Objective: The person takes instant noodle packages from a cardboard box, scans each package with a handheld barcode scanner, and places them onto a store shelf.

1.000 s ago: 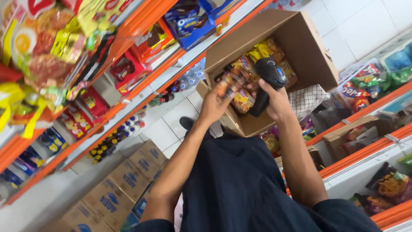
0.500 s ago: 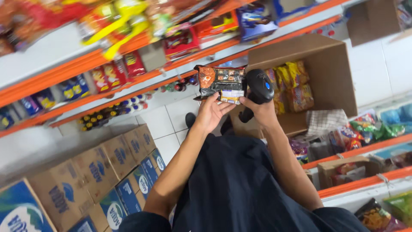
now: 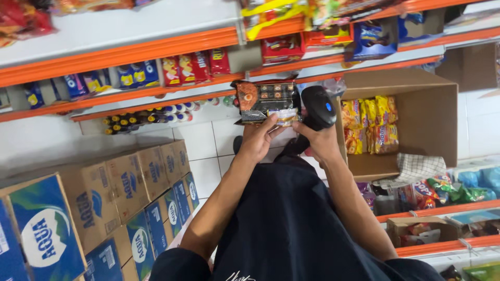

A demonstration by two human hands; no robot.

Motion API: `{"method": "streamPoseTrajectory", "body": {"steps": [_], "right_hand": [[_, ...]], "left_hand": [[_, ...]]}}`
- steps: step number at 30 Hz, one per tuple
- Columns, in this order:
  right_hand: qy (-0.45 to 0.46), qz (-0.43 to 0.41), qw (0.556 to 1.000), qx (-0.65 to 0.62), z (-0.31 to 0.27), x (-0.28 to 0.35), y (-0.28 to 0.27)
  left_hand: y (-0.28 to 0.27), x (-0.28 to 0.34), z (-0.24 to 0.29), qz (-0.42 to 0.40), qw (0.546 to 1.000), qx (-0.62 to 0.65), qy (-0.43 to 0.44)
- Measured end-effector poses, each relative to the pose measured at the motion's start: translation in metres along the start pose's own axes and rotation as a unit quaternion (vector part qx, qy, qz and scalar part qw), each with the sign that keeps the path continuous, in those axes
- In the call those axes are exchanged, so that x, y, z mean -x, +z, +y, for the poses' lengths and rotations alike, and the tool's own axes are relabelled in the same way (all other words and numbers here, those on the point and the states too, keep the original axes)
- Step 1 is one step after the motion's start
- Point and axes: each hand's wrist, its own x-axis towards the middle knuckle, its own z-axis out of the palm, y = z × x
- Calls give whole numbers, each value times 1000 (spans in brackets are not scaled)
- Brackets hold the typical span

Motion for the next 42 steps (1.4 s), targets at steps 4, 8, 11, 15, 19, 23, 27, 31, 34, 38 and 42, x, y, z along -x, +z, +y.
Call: {"method": "streamPoseTrajectory", "body": {"steps": [4, 8, 11, 15, 19, 23, 27, 31, 34, 38, 42], "right_hand": [[-32, -47, 998, 18, -4, 2, 27], [-53, -53, 996, 50, -8, 4, 55], [-48, -37, 997, 41, -7, 5, 79], [0, -24, 997, -70, -6, 9, 109], [-49, -48, 992, -102, -20, 16, 136], [57, -47, 981, -178, -39, 26, 154], [45, -116, 990, -63, -35, 40, 163], [35, -139, 983, 114, -27, 60, 172], [7, -149, 970, 189, -26, 70, 180], [-4, -152, 960, 234, -31, 73, 185], [-23, -142, 963, 226, -35, 73, 188]], "left_hand": [[-8, 7, 32, 11, 1000, 9, 10], [-18, 12, 51, 17, 999, 47, 20], [-27, 18, 69, 22, 998, 63, 10], [-40, 27, 95, 17, 999, 45, 25], [-53, 32, 115, 14, 998, 36, 49], [-68, 33, 134, 9, 996, 49, 76], [-84, 32, 155, 15, 993, 56, 101], [-97, 31, 164, 15, 990, 56, 128], [-100, 32, 167, 9, 990, 61, 128], [-99, 33, 168, 6, 991, 63, 121], [-98, 33, 168, -1, 991, 48, 124]]}}
